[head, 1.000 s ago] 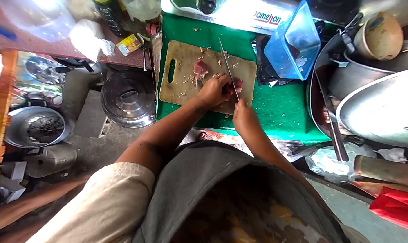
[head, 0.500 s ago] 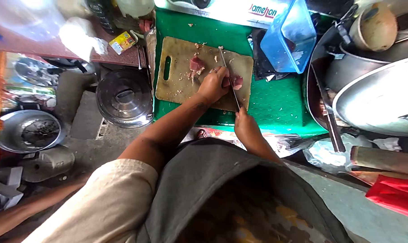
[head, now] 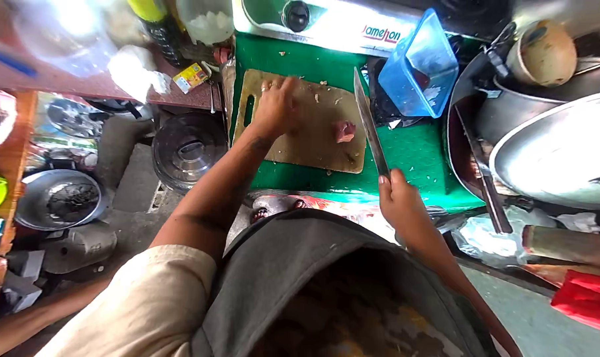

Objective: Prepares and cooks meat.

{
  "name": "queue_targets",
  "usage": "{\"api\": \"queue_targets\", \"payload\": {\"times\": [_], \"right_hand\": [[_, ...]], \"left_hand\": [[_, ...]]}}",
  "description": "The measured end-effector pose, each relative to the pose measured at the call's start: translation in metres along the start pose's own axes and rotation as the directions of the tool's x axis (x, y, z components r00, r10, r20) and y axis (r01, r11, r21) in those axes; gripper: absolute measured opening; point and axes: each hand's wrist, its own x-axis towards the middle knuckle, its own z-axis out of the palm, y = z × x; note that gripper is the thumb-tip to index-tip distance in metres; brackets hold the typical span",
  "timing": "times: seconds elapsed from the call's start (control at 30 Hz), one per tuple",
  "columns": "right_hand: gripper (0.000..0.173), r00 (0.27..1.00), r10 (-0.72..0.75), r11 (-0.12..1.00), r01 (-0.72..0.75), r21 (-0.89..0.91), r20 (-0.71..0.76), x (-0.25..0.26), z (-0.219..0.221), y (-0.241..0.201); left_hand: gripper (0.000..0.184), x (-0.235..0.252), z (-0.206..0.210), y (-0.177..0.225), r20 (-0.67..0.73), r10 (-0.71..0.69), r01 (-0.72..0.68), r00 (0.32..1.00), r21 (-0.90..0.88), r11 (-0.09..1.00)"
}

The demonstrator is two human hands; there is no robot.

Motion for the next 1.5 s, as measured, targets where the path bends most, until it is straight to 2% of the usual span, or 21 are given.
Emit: {"api": "queue_targets", "payload": {"times": [0.1,0.2,0.27,0.33,0.43,0.53,0.6,0.67,0.73,0.8,0.83,0.93,1.0,1.03,1.1,1.13,1.2,1.27,1.33,1.4,1.5], "right_hand": [[0.036,0.996,0.076,0.989,-0.081,-0.120,-0.046,0.057,0.010,0.005],[0.039,0.992,0.036,0.995,-0.048,-0.093,-0.123,0.095,0.024,0.008],[0.044,0.994,-0.024,1.000,0.026,0.013,-0.109,0.101,0.017,-0.009],[0.047,0.980,-0.173,0.981,0.181,0.071,-0.103,0.110,0.023,-0.018],[0.046,0.952,-0.302,0.950,0.297,0.094,0.049,0.120,0.026,-0.033],[0.040,0.918,-0.335,0.942,0.324,0.086,0.211,0.124,0.011,-0.037],[0.034,0.874,-0.387,0.915,0.325,0.241,0.295,0.126,-0.005,-0.027],[0.030,0.857,-0.478,0.819,0.355,0.450,0.193,0.131,-0.025,-0.008],[0.033,0.874,-0.484,0.752,0.383,0.537,0.054,0.136,-0.074,0.001],[0.037,0.907,-0.396,0.753,0.410,0.515,-0.142,0.147,-0.139,0.002],[0.040,0.904,-0.335,0.752,0.426,0.503,-0.266,0.160,-0.167,0.005],[0.062,0.820,-0.224,0.760,0.485,0.433,-0.526,0.218,-0.238,0.034],[0.061,0.763,-0.147,0.857,0.416,0.305,-0.629,0.244,-0.280,0.058],[0.058,0.767,-0.099,0.927,0.303,0.223,-0.634,0.251,-0.298,0.072],[0.054,0.843,0.029,0.997,0.012,0.073,-0.537,0.259,-0.320,0.104],[0.057,0.889,0.104,0.993,-0.114,0.005,-0.446,0.264,-0.324,0.119],[0.061,0.942,0.229,0.953,-0.269,-0.143,-0.245,0.275,-0.320,0.133],[0.052,0.944,0.280,0.922,-0.315,-0.224,-0.173,0.282,-0.311,0.129],[0.040,0.923,0.306,0.893,-0.363,-0.267,-0.234,0.278,-0.308,0.113],[0.030,0.912,0.282,0.852,-0.381,-0.360,-0.298,0.267,-0.316,0.095],[0.015,0.900,0.174,0.782,-0.373,-0.500,-0.400,0.235,-0.342,0.076]], "left_hand": [[0.042,0.005,0.004,0.002,0.145,-0.040,0.023,0.989,0.116,0.993],[0.037,0.005,0.008,0.009,0.137,-0.063,0.048,0.989,0.108,0.993],[0.042,0.006,0.005,0.017,0.081,-0.095,0.092,0.992,0.044,0.995],[0.048,0.008,-0.003,0.031,0.070,-0.202,0.206,0.977,-0.066,0.976],[0.050,0.017,-0.020,0.064,0.243,-0.328,0.391,0.913,-0.284,0.876],[0.047,0.039,-0.039,0.113,0.412,-0.203,0.396,0.888,-0.464,0.792],[0.042,0.065,-0.051,0.148,0.414,-0.050,0.284,0.909,-0.530,0.799],[0.041,0.102,-0.062,0.184,0.347,0.072,0.157,0.935,-0.587,0.794],[0.049,0.149,-0.068,0.221,0.252,0.134,0.063,0.958,-0.644,0.763],[0.063,0.201,-0.072,0.259,0.160,0.161,-0.002,0.974,-0.704,0.710],[0.076,0.222,-0.076,0.278,0.148,0.137,0.009,0.979,-0.711,0.703],[0.089,0.261,-0.084,0.315,0.051,0.077,-0.021,0.996,-0.686,0.728],[0.087,0.266,-0.073,0.314,-0.085,0.082,-0.118,0.993,-0.700,0.704],[0.084,0.262,-0.063,0.308,-0.157,0.055,-0.153,0.986,-0.731,0.665],[0.075,0.243,-0.039,0.288,-0.212,-0.090,-0.130,0.973,-0.827,0.548],[0.068,0.233,-0.027,0.279,-0.179,-0.189,-0.071,0.965,-0.879,0.471],[0.053,0.220,-0.010,0.266,0.002,-0.352,0.113,0.936,-0.948,0.296],[0.046,0.222,0.006,0.257,0.179,-0.380,0.256,0.907,-0.953,0.161],[0.040,0.229,0.016,0.256,0.266,-0.324,0.288,0.908,-0.957,0.023],[0.032,0.236,0.020,0.259,0.264,-0.271,0.258,0.926,-0.964,-0.058],[0.029,0.241,0.020,0.260,0.230,-0.233,0.207,0.945,-0.971,-0.119]]}}
